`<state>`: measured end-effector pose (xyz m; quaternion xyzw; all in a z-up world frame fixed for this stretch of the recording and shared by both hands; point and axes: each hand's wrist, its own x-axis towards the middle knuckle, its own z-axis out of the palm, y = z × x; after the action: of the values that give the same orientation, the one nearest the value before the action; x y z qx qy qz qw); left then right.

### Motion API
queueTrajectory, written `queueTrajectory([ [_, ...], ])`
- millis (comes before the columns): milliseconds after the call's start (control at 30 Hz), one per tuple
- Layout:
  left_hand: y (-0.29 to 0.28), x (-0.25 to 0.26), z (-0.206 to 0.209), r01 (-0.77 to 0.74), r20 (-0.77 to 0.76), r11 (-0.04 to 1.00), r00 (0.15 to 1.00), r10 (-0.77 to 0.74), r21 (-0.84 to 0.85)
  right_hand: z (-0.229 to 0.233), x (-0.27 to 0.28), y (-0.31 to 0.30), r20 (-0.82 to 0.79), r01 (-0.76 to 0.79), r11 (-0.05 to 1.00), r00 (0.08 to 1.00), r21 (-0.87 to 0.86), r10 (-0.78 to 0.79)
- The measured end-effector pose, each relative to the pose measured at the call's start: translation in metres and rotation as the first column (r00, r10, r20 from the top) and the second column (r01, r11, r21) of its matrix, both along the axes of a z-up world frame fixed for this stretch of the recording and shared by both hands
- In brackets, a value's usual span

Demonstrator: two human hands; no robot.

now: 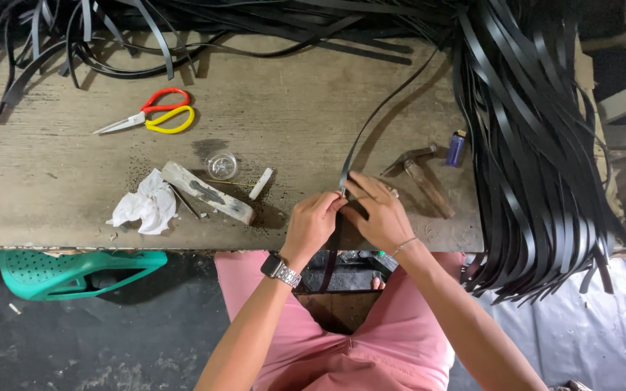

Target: The person is using a hammer and a small metal punch to create holes at regular intervals along a black leather strip on a workbench.

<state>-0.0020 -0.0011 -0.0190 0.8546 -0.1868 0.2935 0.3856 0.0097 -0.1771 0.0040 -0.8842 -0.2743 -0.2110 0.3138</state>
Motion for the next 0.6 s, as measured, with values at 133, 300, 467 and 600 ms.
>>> queueTrajectory([
  [133, 0.001, 0.003, 0.009, -0.021, -0.109, 0.998, 0.994, 0.013, -0.067, -0.017, 0.002, 0.001, 0.052, 0.039, 0.995, 0.998, -0.090, -0.035],
  [300, 0.014, 0.005, 0.023, -0.117, -0.334, 0.792, 0.936, -0.114, -0.599, -0.011, 0.000, 0.001, 0.043, 0.066, 0.986, 0.997, -0.155, -0.060],
  [467, 0.008, 0.004, 0.025, -0.127, -0.343, 0.863, 0.938, -0.057, -0.490, -0.020, 0.002, -0.002, 0.059, 0.060, 0.984, 0.997, -0.166, -0.051],
  [600, 0.008, 0.004, 0.022, -0.131, -0.328, 0.861, 0.944, -0.044, -0.492, -0.014, -0.002, -0.003, 0.068, 0.016, 0.986, 0.998, -0.164, -0.005],
])
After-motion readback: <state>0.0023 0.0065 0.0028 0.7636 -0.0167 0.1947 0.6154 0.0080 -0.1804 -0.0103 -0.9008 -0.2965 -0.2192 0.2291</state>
